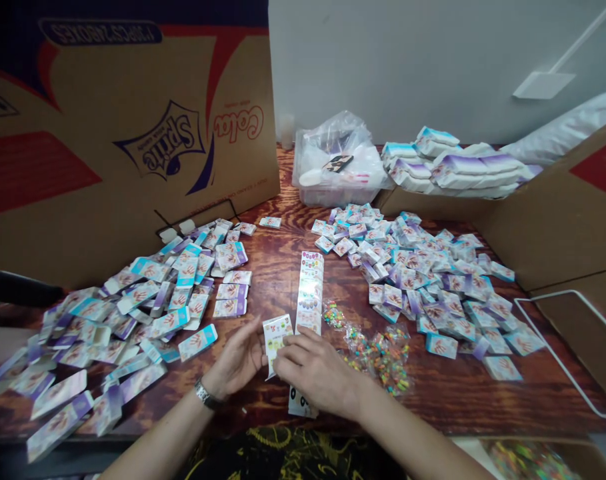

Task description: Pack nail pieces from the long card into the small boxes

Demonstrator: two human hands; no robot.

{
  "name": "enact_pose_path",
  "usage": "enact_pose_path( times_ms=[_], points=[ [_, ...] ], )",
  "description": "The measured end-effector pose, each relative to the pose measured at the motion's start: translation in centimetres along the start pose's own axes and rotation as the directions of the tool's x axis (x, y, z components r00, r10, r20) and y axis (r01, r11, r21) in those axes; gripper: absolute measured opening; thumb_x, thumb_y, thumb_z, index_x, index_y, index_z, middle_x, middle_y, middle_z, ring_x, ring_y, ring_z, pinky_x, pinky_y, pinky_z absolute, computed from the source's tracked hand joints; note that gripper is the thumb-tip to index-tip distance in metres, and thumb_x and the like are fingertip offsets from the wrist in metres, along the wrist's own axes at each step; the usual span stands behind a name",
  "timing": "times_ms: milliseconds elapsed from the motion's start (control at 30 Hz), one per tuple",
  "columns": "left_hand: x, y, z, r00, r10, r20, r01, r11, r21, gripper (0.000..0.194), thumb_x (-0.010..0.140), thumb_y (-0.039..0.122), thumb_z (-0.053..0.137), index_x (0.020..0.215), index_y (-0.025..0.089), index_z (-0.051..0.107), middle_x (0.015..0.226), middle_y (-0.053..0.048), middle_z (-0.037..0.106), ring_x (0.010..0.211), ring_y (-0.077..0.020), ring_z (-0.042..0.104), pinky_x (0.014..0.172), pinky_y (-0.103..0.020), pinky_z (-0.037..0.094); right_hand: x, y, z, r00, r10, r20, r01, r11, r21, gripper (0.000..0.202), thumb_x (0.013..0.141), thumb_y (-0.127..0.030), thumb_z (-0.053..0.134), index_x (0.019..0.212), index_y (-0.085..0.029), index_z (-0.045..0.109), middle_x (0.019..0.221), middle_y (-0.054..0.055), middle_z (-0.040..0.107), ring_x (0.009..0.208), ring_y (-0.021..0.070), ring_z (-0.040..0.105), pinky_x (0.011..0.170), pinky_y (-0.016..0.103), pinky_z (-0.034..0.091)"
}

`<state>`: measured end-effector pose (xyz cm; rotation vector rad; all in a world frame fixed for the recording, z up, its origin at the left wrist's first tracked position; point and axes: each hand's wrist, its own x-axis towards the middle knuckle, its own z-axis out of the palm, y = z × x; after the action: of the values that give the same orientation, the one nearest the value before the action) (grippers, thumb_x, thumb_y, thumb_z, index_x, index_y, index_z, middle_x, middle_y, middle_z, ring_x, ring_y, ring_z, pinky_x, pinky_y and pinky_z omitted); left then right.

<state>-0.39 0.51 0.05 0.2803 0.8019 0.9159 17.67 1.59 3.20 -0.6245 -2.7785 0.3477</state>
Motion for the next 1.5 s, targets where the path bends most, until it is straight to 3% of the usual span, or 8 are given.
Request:
enact_pose_path(
  times_ms=[167,467,567,833,1000,1200,1400,1500],
  points=[
    [-0.2,-0.4,0.5,0.986,0.166,0.010,-0.161,0.942,0.294,0.033,0.070,0.039,0.070,0.087,0.011,0.064,0.079,-0.005,0.066,0.068,-0.0125,0.056,0.065,-0.023,0.043,0.7,0.1,-0.7,0.989,0.146,-0.030,-0.139,0.977,0.159,0.015,0.091,-0.018,0.044,0.090,-0.020,0.058,0.088,0.005,0.064,0.080,0.0147,0.059,0.073,0.027,0.049],
    [-1.3,0.6,0.2,0.981,0.082,0.177,-0.155,0.878,0.452,0.032,0.080,0.039,0.058,0.105,0.019,0.062,0.101,-0.006,0.062,0.092,-0.0199,0.056,0.083,-0.033,0.043,1.6,2.4,0.9,0.906,0.401,-0.136,-0.337,0.877,0.343,0.015,0.089,-0.028,0.051,0.102,-0.020,0.054,0.088,0.004,0.062,0.080,0.0167,0.058,0.069,0.027,0.048],
    [-0.8,0.1,-0.1,0.963,0.245,0.109,-0.255,0.706,0.661,0.019,0.078,0.033,0.061,0.087,0.017,0.065,0.085,-0.003,0.063,0.083,-0.0174,0.054,0.081,-0.029,0.041,1.3,1.9,1.4,0.910,0.348,-0.226,-0.315,0.934,0.171,0.013,0.091,-0.023,0.047,0.094,-0.019,0.059,0.082,0.005,0.062,0.077,0.0171,0.057,0.068,0.028,0.046],
    [-0.3,-1.0,0.1,0.999,0.040,0.031,-0.044,0.990,0.135,0.015,0.066,0.015,0.063,0.081,0.014,0.065,0.085,-0.005,0.063,0.079,-0.0163,0.056,0.076,-0.029,0.045,-0.6,0.3,2.8,0.976,0.060,-0.208,-0.114,0.959,-0.258,0.023,0.091,-0.015,0.042,0.106,-0.014,0.059,0.097,0.010,0.064,0.092,0.0212,0.055,0.078,0.033,0.045],
    [-0.5,-1.0,0.6,0.996,0.035,0.085,-0.065,0.923,0.379,0.018,0.076,0.025,0.059,0.089,0.015,0.066,0.094,-0.006,0.066,0.089,-0.0191,0.057,0.086,-0.033,0.042,-1.6,0.9,2.8,0.982,0.063,-0.178,-0.091,0.984,-0.155,0.017,0.091,-0.017,0.043,0.091,-0.019,0.060,0.081,0.005,0.063,0.077,0.0159,0.055,0.068,0.028,0.044],
    [-0.3,-1.1,1.0,0.983,0.063,0.173,-0.176,0.593,0.786,0.039,0.090,0.042,0.039,0.116,0.019,0.056,0.110,-0.008,0.064,0.102,-0.0213,0.058,0.090,-0.037,0.043,-2.1,5.9,0.7,0.912,0.401,-0.083,-0.373,0.898,0.233,0.017,0.094,-0.025,0.041,0.092,-0.017,0.055,0.083,0.004,0.059,0.079,0.0145,0.054,0.071,0.025,0.043],
    [3.6,-4.6,3.1,0.832,0.180,0.524,-0.427,-0.395,0.813,0.051,0.090,0.039,0.039,0.132,0.010,0.040,0.141,-0.018,0.036,0.133,-0.0324,0.026,0.105,-0.051,0.024,-2.7,14.8,0.7,0.888,0.439,0.139,-0.453,0.885,0.103,0.007,0.085,-0.016,0.052,0.084,-0.016,0.059,0.085,0.006,0.058,0.080,0.0169,0.055,0.072,0.027,0.043],
    [6.3,-6.6,3.9,0.813,0.056,0.579,-0.415,-0.643,0.644,0.060,0.089,0.044,0.039,0.131,0.001,0.040,0.139,-0.025,0.035,0.132,-0.0357,0.026,0.105,-0.052,0.021,-2.9,15.8,1.7,0.891,0.396,0.223,-0.424,0.901,0.091,0.003,0.077,-0.013,0.060,0.077,-0.016,0.059,0.087,0.005,0.058,0.076,0.0156,0.056,0.068,0.024,0.043]
  ],
)
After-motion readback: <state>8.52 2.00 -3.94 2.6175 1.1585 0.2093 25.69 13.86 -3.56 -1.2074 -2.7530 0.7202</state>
